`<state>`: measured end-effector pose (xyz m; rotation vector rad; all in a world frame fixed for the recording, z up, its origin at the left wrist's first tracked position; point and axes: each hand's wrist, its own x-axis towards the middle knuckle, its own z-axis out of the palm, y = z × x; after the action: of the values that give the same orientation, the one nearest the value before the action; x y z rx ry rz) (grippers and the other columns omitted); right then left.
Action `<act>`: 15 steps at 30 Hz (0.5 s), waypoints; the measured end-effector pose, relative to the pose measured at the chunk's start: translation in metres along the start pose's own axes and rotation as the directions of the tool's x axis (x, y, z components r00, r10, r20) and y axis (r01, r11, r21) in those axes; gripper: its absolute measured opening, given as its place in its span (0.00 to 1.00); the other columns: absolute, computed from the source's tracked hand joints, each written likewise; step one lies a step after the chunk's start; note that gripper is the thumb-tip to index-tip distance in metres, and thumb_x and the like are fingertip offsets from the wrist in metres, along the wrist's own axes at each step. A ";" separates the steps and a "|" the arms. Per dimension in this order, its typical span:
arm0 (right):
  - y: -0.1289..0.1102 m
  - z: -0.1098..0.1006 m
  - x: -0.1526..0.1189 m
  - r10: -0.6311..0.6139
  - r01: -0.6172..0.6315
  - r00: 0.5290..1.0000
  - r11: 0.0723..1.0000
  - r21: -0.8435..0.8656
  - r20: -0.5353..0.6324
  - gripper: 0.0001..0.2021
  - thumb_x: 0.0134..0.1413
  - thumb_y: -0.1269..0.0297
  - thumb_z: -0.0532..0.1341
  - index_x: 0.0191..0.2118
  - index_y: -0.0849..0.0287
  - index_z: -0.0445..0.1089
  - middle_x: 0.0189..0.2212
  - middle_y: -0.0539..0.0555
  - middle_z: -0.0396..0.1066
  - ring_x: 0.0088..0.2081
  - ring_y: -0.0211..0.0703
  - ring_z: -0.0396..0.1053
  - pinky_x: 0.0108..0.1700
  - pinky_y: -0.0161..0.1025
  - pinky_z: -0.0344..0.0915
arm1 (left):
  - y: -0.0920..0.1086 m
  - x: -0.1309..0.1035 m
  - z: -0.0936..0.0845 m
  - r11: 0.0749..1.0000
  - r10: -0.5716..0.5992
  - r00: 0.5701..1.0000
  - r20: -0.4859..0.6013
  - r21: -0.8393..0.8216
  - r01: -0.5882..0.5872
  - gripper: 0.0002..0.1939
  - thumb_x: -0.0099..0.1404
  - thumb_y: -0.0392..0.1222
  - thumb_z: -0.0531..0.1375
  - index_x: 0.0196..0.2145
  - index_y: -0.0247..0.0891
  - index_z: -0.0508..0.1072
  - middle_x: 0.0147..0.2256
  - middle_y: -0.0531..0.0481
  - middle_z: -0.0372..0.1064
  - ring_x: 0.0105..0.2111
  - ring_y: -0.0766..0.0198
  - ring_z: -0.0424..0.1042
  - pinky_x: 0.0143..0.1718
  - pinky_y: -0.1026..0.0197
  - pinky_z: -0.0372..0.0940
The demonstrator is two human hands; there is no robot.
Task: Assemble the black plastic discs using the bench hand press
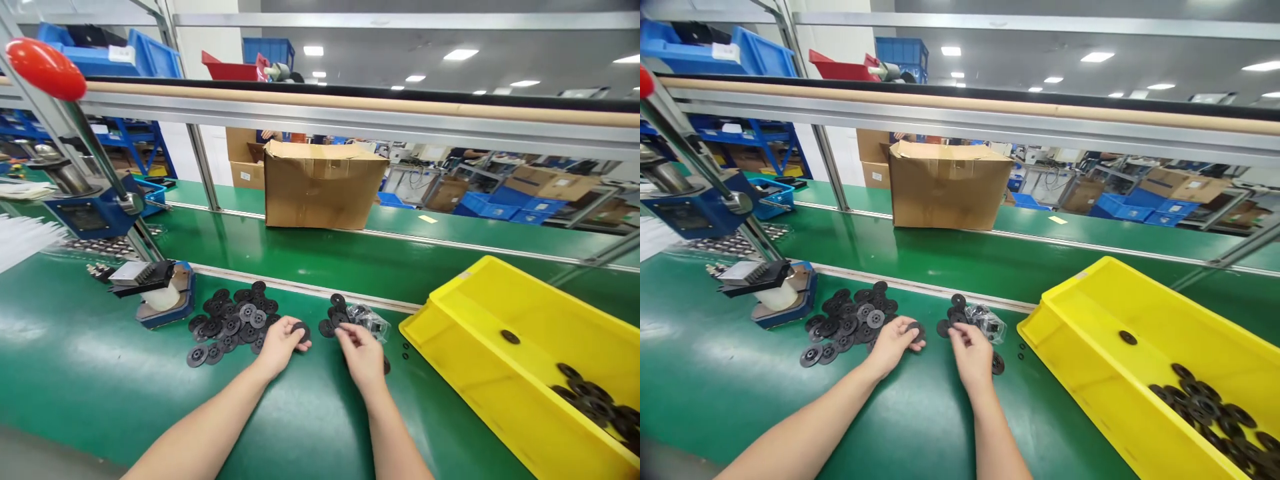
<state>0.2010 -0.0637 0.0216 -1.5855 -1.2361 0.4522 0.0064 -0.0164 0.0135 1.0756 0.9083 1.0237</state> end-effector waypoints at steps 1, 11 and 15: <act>0.005 -0.010 0.006 0.041 -0.043 0.995 0.999 -0.029 -0.089 0.18 0.53 0.50 0.59 0.39 0.60 0.75 0.32 0.56 0.74 0.31 0.44 0.70 0.36 0.39 0.67 | 0.004 0.002 -0.006 0.994 0.081 0.995 -0.062 0.078 -0.076 0.18 0.59 0.50 0.62 0.40 0.34 0.67 0.30 0.48 0.73 0.28 0.60 0.77 0.29 0.60 0.71; 0.056 -0.043 0.040 0.117 -0.187 0.962 0.941 -0.281 -0.247 0.20 0.43 0.52 0.53 0.34 0.60 0.75 0.32 0.59 0.74 0.34 0.52 0.71 0.42 0.46 0.64 | 0.029 0.032 -0.084 0.376 0.635 0.719 -0.284 0.926 0.034 0.14 0.63 0.38 0.54 0.46 0.35 0.71 0.42 0.39 0.71 0.48 0.46 0.67 0.50 0.41 0.61; 0.061 -0.043 0.045 0.112 -0.191 0.967 0.913 -0.361 -0.230 0.23 0.41 0.48 0.55 0.34 0.61 0.75 0.32 0.59 0.73 0.33 0.50 0.69 0.40 0.44 0.63 | 0.028 0.031 -0.079 0.332 0.714 0.644 -0.273 0.943 0.032 0.17 0.63 0.37 0.55 0.50 0.35 0.69 0.52 0.36 0.64 0.57 0.44 0.58 0.56 0.39 0.56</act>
<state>0.2817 -0.0413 -0.0018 -2.0153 -1.0887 0.1404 -0.0645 0.0370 0.0195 1.9838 2.0672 1.3862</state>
